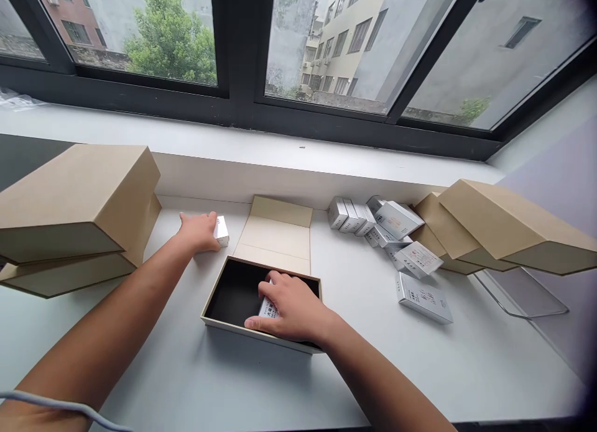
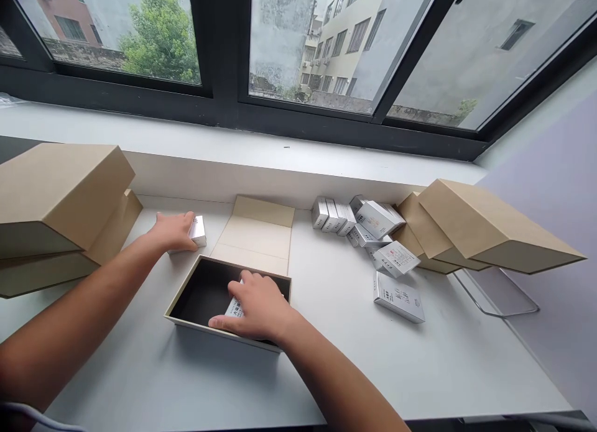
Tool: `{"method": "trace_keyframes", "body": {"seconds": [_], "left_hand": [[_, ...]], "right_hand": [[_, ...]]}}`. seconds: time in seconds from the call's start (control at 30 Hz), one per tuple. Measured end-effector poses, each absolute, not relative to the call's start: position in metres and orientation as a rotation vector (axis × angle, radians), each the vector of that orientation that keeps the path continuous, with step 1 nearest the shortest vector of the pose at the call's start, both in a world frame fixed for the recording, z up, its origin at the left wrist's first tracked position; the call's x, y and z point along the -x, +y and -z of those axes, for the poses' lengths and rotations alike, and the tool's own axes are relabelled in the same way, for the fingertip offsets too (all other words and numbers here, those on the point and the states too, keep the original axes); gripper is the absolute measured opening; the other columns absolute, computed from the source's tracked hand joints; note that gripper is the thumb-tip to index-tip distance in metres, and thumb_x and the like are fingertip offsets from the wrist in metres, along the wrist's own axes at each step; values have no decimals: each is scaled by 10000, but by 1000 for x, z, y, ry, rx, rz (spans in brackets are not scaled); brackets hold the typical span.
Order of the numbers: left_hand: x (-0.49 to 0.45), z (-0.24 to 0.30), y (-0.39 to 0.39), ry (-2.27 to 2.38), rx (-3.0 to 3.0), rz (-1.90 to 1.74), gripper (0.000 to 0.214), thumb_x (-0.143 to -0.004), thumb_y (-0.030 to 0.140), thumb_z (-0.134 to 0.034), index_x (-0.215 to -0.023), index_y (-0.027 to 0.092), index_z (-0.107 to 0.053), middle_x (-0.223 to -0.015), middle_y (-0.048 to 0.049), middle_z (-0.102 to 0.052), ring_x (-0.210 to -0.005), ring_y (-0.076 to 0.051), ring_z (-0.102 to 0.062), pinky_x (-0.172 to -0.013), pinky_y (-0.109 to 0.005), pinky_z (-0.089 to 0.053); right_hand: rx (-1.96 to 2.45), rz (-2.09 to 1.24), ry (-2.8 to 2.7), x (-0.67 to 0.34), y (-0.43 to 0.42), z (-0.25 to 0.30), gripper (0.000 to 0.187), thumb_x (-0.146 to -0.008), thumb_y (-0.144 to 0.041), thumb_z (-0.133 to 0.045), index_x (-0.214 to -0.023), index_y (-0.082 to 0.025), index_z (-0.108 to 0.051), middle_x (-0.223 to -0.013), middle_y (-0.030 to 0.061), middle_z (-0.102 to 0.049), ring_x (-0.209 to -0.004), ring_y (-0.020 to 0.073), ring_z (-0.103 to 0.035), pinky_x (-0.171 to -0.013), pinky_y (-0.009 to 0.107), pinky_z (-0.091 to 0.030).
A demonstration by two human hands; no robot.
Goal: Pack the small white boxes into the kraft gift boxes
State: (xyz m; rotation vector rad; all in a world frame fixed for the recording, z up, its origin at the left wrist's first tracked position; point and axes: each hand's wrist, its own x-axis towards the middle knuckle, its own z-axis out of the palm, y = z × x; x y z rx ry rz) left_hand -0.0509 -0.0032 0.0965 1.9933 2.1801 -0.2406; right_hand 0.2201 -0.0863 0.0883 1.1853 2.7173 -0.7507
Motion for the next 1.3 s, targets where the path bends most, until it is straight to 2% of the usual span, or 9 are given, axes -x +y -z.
{"method": "trace_keyframes", "body": {"seconds": [0.2,0.37,0.5,0.63,0.87,0.97,1.1,1.2,1.3], "left_hand": [[38,-133,-28,2069,-2087,156,617,-628,390,-677,-1193,227,-490,-1088,-104,-686,-937,-296,-667,-743,-354,-479],[12,-170,-76,1744,-2257,-90,782,-668,508,-705,-1367,294,-427,-1216,-53,-649,-1056,-290,-649,-796,-319,-469],[-13,-168,-105,1409,-2268,55,495,-628,375,-715,-1088,278,-559,-1007,-17,-675,-911,-255,-648,-731,-317,-457],[-21,-153,-107,1461,-2162,281,347,-596,348,-681,-854,260,-467,-924,-17,-665,-803,-246,-621,-612,-332,-433],[-20,-121,-97,1506,-2372,348,393,-595,184,-672,-954,216,-513,-1068,-105,-681,-993,-310,-636,-902,-429,-491],[-18,-113,-99,1507,-2351,376,488,-610,190,-717,-1072,180,-557,-1163,-146,-672,-1104,-343,-620,-964,-447,-486],[-2,-124,-104,1449,-2149,143,690,-714,481,-784,-1304,229,-530,-1356,-117,-614,-1286,-339,-541,-1004,-435,-500],[12,-131,-112,1422,-2105,-413,380,-868,515,-682,-1158,287,-588,-1208,-43,-663,-1133,-252,-621,-943,-370,-522],[25,-121,-122,1450,-2071,-1168,125,-950,368,-622,-975,259,-567,-1032,-20,-651,-1048,-205,-638,-1011,-358,-495]], "right_hand": [[-1132,984,2843,-235,-86,-89,494,-1023,-602,-453,-857,-227,-729,-1239,83,-681,-1118,277,-649,-924,424,-488],[-1384,1367,3196,-270,-74,-95,374,-1008,-547,-498,-962,-248,-719,-1135,68,-738,-1105,247,-675,-1003,407,-501],[-2323,1232,3083,-294,-31,-76,442,-1024,-549,-355,-991,-222,-651,-1127,100,-713,-1118,259,-648,-980,402,-506],[-2581,1140,2601,-292,26,-36,445,-983,-504,-420,-1250,-194,-596,-1391,124,-625,-1318,273,-541,-1076,398,-439],[-2671,1103,2484,-260,87,3,796,-835,-530,-674,-1485,-146,-421,-1524,167,-526,-1488,311,-373,-1249,446,-189],[-2777,1177,2475,-251,102,6,907,-733,-483,-765,-1484,-124,-404,-1358,179,-643,-1369,344,-503,-1180,483,-322],[-2802,1378,2659,-245,109,8,511,-769,-403,-691,-1203,-149,-599,-993,83,-735,-970,258,-671,-896,403,-533],[-2720,1482,2935,-247,100,-3,278,-788,-441,-682,-898,-196,-612,-843,20,-686,-786,178,-625,-694,299,-534],[-2638,1471,3247,-263,72,-42,307,-791,-480,-736,-784,-223,-570,-808,-5,-634,-763,156,-604,-633,260,-514]]}}
